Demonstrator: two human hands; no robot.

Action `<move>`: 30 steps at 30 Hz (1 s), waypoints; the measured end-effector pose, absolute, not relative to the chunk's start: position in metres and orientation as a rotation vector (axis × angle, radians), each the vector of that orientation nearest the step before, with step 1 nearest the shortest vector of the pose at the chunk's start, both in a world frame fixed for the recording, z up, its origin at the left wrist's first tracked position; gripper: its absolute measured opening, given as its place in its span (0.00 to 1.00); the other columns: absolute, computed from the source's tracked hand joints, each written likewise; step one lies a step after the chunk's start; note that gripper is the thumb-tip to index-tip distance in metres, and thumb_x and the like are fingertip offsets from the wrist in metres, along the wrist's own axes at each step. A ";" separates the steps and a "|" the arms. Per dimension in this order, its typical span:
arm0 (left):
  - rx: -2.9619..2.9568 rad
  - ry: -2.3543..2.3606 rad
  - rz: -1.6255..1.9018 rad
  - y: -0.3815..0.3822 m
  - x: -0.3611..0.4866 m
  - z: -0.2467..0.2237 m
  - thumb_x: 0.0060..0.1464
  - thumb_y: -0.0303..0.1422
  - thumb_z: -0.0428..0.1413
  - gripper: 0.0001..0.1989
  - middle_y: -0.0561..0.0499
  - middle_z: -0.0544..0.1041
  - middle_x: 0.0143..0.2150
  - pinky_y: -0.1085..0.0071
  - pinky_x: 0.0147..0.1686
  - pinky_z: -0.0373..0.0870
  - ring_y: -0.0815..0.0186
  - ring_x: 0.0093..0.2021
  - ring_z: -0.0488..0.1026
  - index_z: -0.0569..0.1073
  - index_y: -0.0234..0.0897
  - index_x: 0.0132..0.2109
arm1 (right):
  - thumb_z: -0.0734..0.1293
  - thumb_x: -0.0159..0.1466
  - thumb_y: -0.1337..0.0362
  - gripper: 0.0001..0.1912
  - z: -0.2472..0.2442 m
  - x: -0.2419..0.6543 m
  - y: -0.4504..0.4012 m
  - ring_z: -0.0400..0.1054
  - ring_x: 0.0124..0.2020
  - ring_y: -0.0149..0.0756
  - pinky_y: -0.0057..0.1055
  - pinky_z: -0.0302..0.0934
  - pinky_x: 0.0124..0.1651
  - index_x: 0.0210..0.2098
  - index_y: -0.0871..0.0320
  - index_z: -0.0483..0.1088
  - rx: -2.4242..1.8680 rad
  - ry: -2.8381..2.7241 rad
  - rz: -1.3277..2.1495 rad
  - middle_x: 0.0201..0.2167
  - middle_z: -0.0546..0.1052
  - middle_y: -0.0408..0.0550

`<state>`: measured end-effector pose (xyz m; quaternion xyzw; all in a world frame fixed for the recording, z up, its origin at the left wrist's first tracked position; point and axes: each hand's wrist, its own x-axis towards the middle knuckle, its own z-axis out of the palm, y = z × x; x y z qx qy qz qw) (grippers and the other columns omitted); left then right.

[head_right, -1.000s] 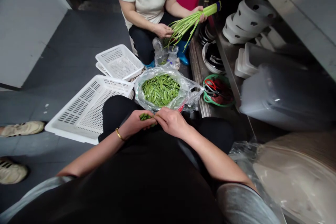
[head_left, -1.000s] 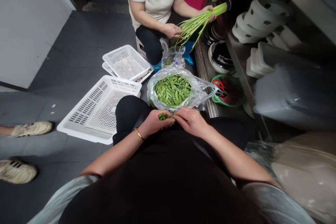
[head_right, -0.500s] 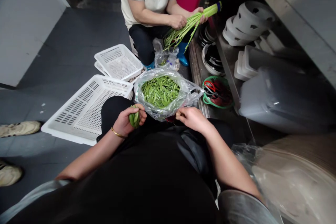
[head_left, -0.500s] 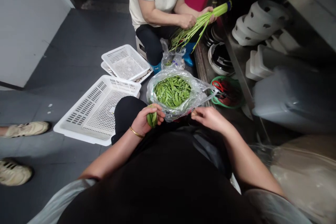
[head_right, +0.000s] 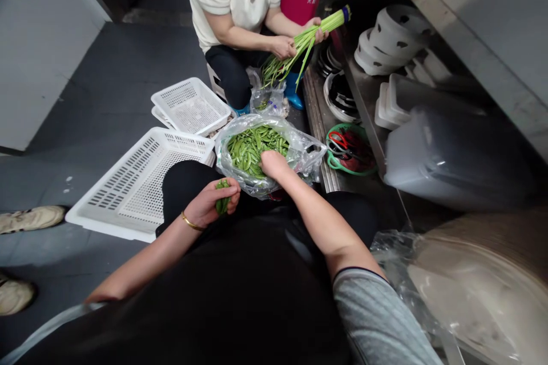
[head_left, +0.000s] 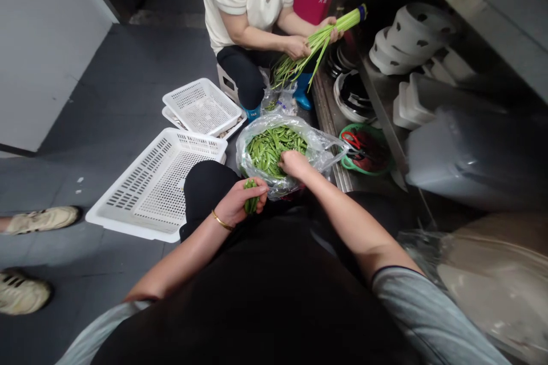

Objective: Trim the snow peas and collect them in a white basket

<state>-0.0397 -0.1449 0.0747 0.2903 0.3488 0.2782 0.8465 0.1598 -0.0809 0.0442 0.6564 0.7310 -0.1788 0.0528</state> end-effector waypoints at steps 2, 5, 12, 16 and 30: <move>0.620 0.761 0.564 -0.145 -0.037 0.075 0.41 0.33 0.65 0.14 0.54 0.69 0.20 0.76 0.16 0.61 0.73 0.18 0.64 0.68 0.32 0.30 | 0.65 0.62 0.65 0.09 0.050 0.167 -0.083 0.72 0.38 0.38 0.27 0.61 0.40 0.36 0.65 0.75 2.019 2.232 -0.566 0.36 0.78 0.56; 0.607 0.766 0.529 -0.144 -0.037 0.074 0.41 0.33 0.65 0.14 0.56 0.68 0.19 0.77 0.15 0.59 0.74 0.17 0.63 0.68 0.32 0.30 | 0.64 0.64 0.64 0.09 0.067 0.191 -0.101 0.70 0.30 0.32 0.24 0.59 0.35 0.34 0.63 0.74 2.118 2.300 -0.766 0.29 0.78 0.49; 0.612 0.791 0.483 -0.141 -0.033 0.069 0.41 0.35 0.66 0.15 0.54 0.71 0.20 0.77 0.16 0.61 0.72 0.17 0.66 0.67 0.32 0.29 | 0.64 0.64 0.54 0.17 0.092 0.226 -0.142 0.69 0.29 0.35 0.28 0.59 0.33 0.28 0.59 0.75 2.044 2.370 -0.801 0.26 0.76 0.46; 0.630 0.821 0.423 -0.142 -0.029 0.073 0.40 0.34 0.66 0.16 0.48 0.76 0.26 0.71 0.23 0.70 0.66 0.23 0.73 0.69 0.31 0.32 | 0.62 0.65 0.57 0.14 0.072 0.182 -0.116 0.71 0.41 0.41 0.31 0.61 0.40 0.39 0.60 0.74 2.091 2.292 -0.428 0.41 0.76 0.54; 0.642 0.806 0.433 -0.145 -0.027 0.070 0.39 0.36 0.66 0.15 0.56 0.68 0.18 0.76 0.16 0.60 0.73 0.16 0.63 0.70 0.32 0.31 | 0.64 0.65 0.58 0.15 0.095 0.144 -0.105 0.68 0.49 0.41 0.31 0.61 0.49 0.46 0.61 0.70 2.118 2.051 -0.512 0.46 0.74 0.56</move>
